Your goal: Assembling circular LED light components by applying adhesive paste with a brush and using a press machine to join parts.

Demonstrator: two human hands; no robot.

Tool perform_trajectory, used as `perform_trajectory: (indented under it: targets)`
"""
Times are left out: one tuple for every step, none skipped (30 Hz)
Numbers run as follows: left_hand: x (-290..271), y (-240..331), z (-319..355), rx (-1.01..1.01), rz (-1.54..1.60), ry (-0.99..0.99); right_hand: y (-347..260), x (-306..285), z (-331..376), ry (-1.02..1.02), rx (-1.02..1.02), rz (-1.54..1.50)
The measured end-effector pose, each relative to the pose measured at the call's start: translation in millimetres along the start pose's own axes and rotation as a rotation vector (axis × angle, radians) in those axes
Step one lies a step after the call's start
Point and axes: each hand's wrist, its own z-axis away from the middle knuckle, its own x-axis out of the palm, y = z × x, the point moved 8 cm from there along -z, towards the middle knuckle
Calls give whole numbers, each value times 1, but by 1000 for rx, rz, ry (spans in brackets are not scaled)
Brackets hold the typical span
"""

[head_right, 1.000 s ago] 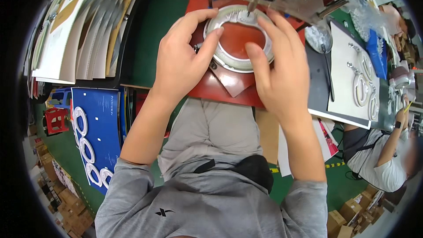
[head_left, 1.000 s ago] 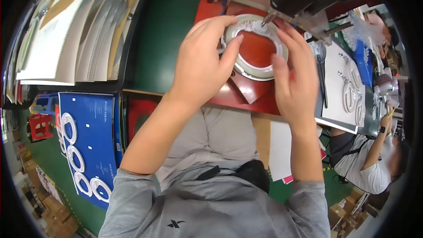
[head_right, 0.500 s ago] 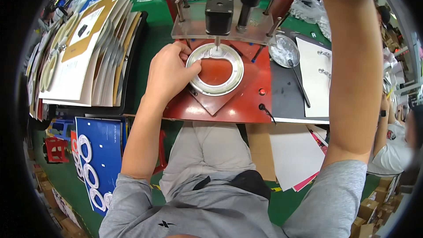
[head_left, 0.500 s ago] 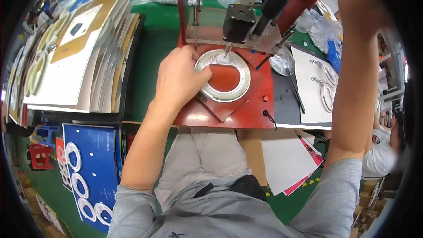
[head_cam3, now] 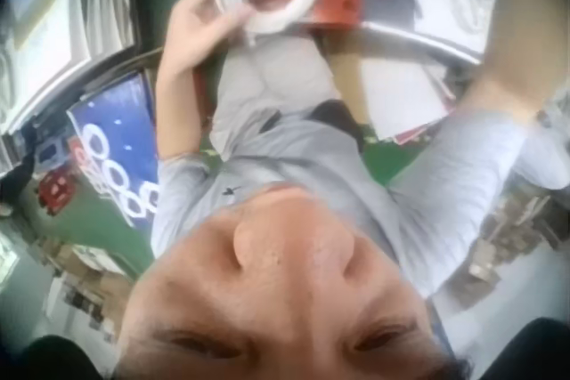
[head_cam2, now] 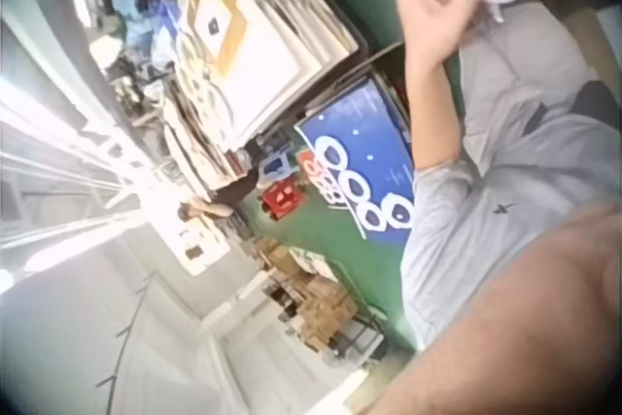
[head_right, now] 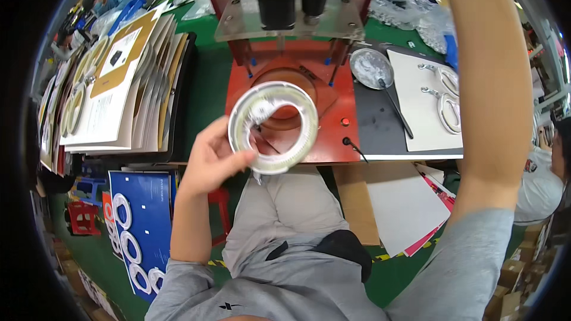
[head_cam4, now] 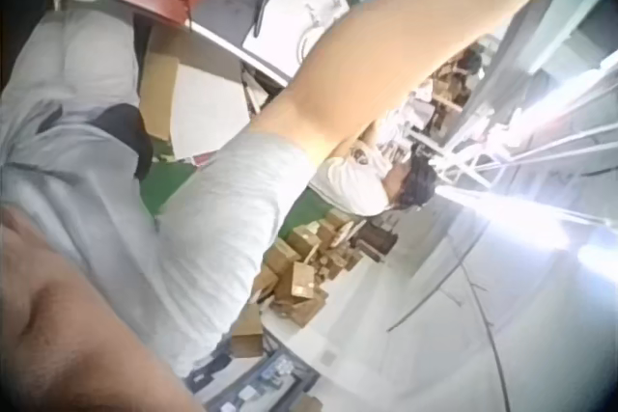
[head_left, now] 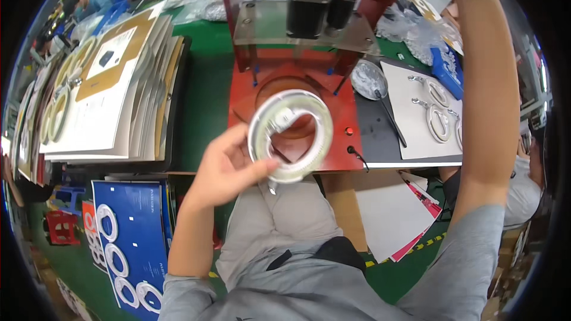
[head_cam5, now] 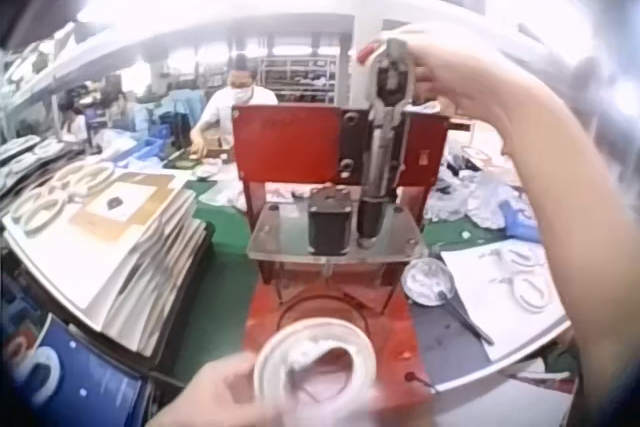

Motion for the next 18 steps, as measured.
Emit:
perform_trajectory:
  targets:
    - [4, -5, 10, 38, -27, -44, 1, -16, 9, 66, -104, 74]
    - [8, -4, 19, 68, -51, 8, 5, -36, 30, 425, -72, 223]
    - [7, -1, 27, 135, -219, -11, 9, -36, 56, 403, -74, 209]
    - [9, 2, 32, 206, -380, -46, 6, -44, 92, 362, -143, 228]
    - [12, 3, 35, 262, -362, -46, 2, -40, 127, 321, -215, 237]
    - [6, -2, 43, 243, -372, 0, 19, -9, 160, 288, -169, 148]
    - [7, -4, 46, 246, -353, 4, 31, 10, 193, 86, -165, 172]
    - [11, -10, 46, 212, -279, -7, 52, 25, 222, -88, -74, 32]
    - [17, -18, 43, 206, -151, -29, 58, 40, 246, -216, 119, -30]
    - [23, -29, 43, 186, -37, -42, 64, 60, 269, -433, 192, -120]
    - [28, -42, 47, 66, 113, -50, 80, 78, 302, -495, 442, -310]
    - [37, -45, 46, 54, 128, -93, 85, 86, 329, -538, 356, -301]
    - [42, -52, 42, -13, 162, -79, 81, 97, 348, -424, 467, -560]
    - [47, -60, 42, -81, 185, -52, 82, 102, 358, -339, 602, -677]
    - [65, -65, 38, -162, 256, -40, 90, 91, 373, -226, 719, -814]
    - [79, -69, 35, -233, 254, -73, 97, 81, 380, -138, 748, -822]
    - [88, -71, 34, -297, 245, -95, 108, 73, 383, -60, 767, -833]
    - [96, -78, 32, -188, 224, -239, 126, 58, 389, 1, 768, -820]
